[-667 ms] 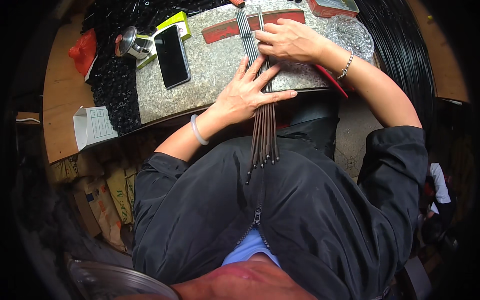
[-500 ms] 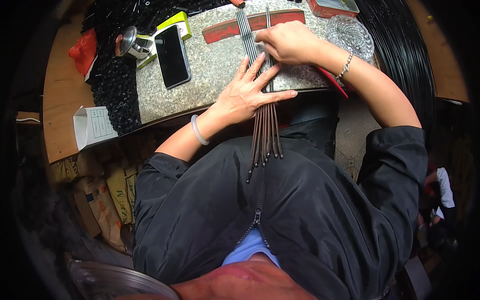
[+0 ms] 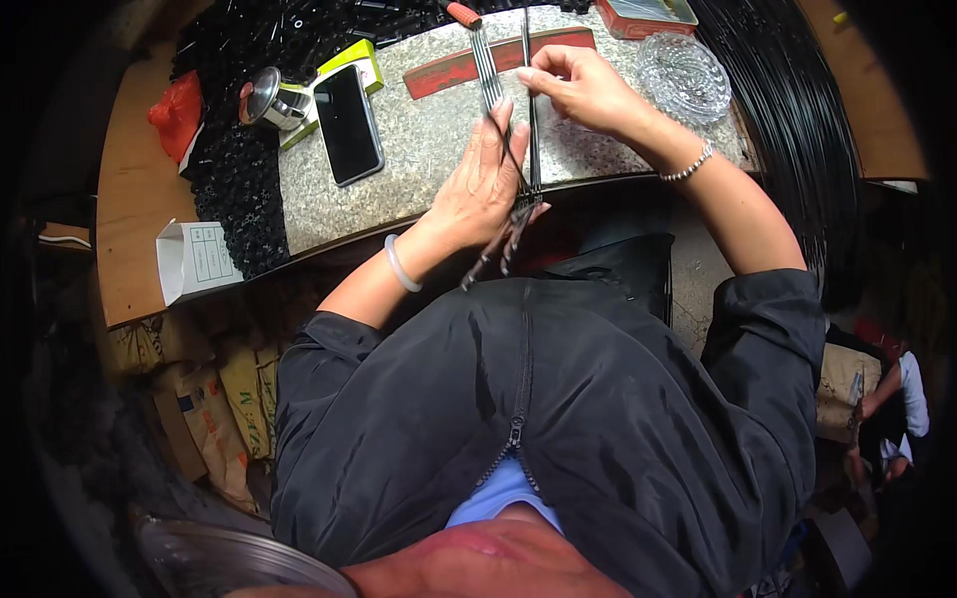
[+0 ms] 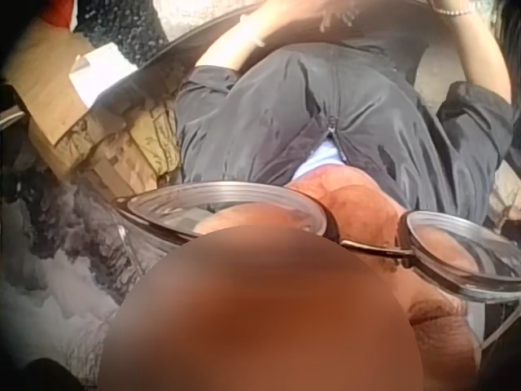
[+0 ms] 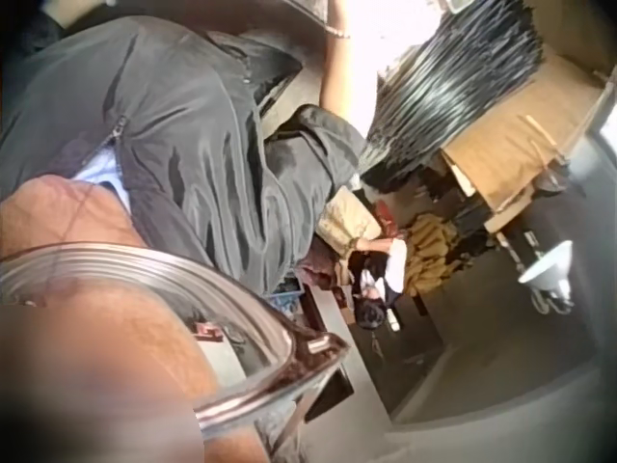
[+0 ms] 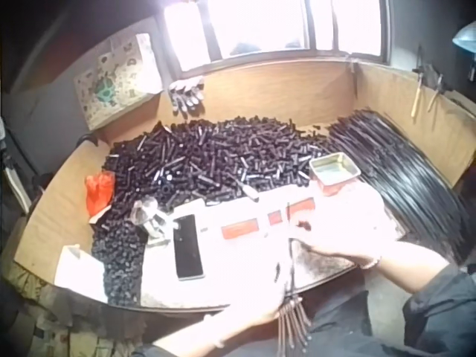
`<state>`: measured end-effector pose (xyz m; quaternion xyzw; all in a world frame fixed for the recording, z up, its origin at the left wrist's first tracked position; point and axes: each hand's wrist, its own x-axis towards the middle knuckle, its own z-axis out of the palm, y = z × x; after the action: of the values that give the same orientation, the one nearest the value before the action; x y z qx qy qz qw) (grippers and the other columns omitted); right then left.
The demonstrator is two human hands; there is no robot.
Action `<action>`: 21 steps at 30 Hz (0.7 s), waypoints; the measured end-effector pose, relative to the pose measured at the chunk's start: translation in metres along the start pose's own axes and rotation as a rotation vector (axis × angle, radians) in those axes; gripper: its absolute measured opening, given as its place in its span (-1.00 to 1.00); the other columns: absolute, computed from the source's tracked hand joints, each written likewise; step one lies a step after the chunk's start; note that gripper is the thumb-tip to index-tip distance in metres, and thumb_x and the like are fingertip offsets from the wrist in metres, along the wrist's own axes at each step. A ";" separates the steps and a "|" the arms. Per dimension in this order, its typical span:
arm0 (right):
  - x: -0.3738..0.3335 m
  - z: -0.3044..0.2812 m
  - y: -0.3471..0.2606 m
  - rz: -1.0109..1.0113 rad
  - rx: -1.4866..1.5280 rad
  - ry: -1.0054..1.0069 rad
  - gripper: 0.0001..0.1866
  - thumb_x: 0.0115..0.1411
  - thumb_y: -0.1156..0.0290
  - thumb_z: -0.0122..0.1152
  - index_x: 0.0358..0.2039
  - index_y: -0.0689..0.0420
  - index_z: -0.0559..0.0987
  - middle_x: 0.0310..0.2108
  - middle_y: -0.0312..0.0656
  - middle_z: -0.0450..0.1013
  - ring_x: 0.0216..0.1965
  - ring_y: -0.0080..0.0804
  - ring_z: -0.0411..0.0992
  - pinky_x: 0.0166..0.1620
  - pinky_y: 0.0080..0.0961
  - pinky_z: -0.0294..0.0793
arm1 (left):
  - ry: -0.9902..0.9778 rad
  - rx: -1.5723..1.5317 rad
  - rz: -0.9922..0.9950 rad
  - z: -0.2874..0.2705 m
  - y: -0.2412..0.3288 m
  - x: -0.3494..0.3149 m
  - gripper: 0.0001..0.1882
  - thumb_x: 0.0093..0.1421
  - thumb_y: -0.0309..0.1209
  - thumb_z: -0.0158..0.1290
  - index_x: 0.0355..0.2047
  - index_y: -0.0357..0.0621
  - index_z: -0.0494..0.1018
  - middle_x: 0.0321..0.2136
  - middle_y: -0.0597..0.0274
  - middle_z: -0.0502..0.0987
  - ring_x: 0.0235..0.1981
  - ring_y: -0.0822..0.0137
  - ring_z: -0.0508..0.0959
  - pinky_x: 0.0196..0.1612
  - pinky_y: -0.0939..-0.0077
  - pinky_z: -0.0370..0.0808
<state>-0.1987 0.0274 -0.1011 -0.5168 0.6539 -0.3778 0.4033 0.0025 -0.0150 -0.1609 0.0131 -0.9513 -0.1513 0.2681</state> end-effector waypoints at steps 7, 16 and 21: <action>-0.024 -0.004 -0.004 -0.152 0.633 0.100 -0.68 0.26 0.22 -0.05 -0.11 0.18 0.30 -0.40 -0.17 0.44 -0.53 -0.65 0.40 -0.49 -0.80 0.40 | -0.348 0.069 -0.089 -0.012 0.006 0.014 -0.13 -0.04 -0.14 0.12 0.20 -0.23 -0.01 0.18 0.01 0.08 0.26 0.12 -0.01 0.23 -0.03 -0.10; -0.039 0.014 -0.006 -0.641 -0.132 0.355 -0.81 0.17 0.36 0.11 -0.36 0.25 0.47 -0.58 -0.33 0.36 -0.66 -0.69 0.28 -0.62 -0.72 0.24 | -0.382 0.245 0.057 -0.009 0.008 0.020 -0.35 0.03 -0.12 0.03 0.11 -0.11 0.21 0.18 0.05 0.11 0.25 0.09 0.02 0.20 -0.13 -0.09; -0.111 -0.065 -0.086 -0.405 0.051 0.605 -0.75 0.18 0.32 0.06 -0.49 0.25 0.51 -0.60 -0.21 0.42 -0.68 -0.58 0.37 -0.62 -0.64 0.33 | -0.341 0.206 0.045 -0.002 0.015 0.018 -0.39 0.03 -0.17 0.04 0.08 -0.11 0.23 0.12 0.02 0.21 0.19 0.03 0.14 0.16 -0.16 -0.02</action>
<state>-0.2112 0.1253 0.0177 -0.4904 0.6184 -0.6019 0.1214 -0.0114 -0.0035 -0.1458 -0.0065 -0.9935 -0.0473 0.1036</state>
